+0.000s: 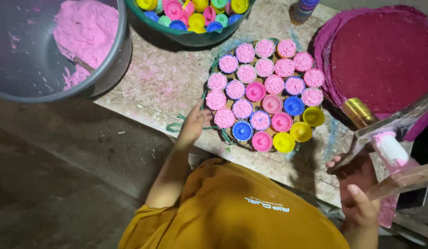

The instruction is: The person repeatedly scoops pink paste from a large basin and packs it into small colorful plastic molds arranged in a basket. They use a wooden tool to press and smooth the paste into each mold, then return the tool to the basin to repeat the cycle.

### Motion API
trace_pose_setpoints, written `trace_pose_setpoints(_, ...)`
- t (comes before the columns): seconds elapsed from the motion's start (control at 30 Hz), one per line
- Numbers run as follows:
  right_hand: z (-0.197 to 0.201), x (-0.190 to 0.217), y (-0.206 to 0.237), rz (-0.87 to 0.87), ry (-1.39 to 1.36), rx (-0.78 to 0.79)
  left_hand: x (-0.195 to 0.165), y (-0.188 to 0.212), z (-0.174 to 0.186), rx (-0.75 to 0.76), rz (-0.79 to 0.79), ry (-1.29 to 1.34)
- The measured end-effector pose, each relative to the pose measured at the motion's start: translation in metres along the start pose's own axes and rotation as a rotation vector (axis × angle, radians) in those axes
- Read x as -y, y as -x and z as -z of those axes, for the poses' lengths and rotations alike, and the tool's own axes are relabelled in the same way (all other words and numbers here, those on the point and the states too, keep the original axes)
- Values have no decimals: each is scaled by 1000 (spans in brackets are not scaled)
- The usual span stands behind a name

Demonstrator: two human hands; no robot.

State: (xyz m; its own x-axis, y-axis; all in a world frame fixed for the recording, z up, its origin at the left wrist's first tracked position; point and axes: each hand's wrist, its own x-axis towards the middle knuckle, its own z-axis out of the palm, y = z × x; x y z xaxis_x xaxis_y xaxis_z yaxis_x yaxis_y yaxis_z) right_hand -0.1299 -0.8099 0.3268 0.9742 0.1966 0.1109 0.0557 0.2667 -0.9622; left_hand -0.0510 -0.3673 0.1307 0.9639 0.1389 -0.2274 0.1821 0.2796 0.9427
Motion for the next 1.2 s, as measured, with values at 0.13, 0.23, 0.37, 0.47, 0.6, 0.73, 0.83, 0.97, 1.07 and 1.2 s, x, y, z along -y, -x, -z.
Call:
trace_pose_setpoints(0.13, 3, -4, -2, 9, -66, -20, 21, 8, -15, 60, -16, 36)
trace_pose_setpoints(0.23, 1, -7, 0, 21, -64, -14, 17, 7, -18, 110, -82, 38)
trace_pose_setpoints(0.37, -8, -15, -1, 32, -47, -14, -5, -11, -10, 106, -110, -106)
trace_pose_setpoints(0.47, -14, -17, -8, 4, -19, -45, -28, -35, 3, 145, 149, -85)
trace_pose_setpoints(0.6, -24, -13, -26, -61, 53, -31, -56, -74, 16, 307, 202, 3)
trace_pose_setpoints(0.73, -42, -16, -59, -137, 109, 164, -76, -96, 31, 379, 208, -103)
trace_pose_setpoints(0.83, -62, -18, -87, -304, 53, 312, -94, -96, 34, 135, -51, -327)
trace_pose_setpoints(0.97, -87, -21, -118, -496, 43, 576, -141, -70, -3, 76, -469, 70)
trace_pose_setpoints(1.07, -100, -31, -128, -672, 116, 730, -186, -48, -24, 847, 3, 1148)
trace_pose_setpoints(1.2, -85, -41, -134, -937, 38, 794, -216, -22, -31, 1078, -248, 1076)
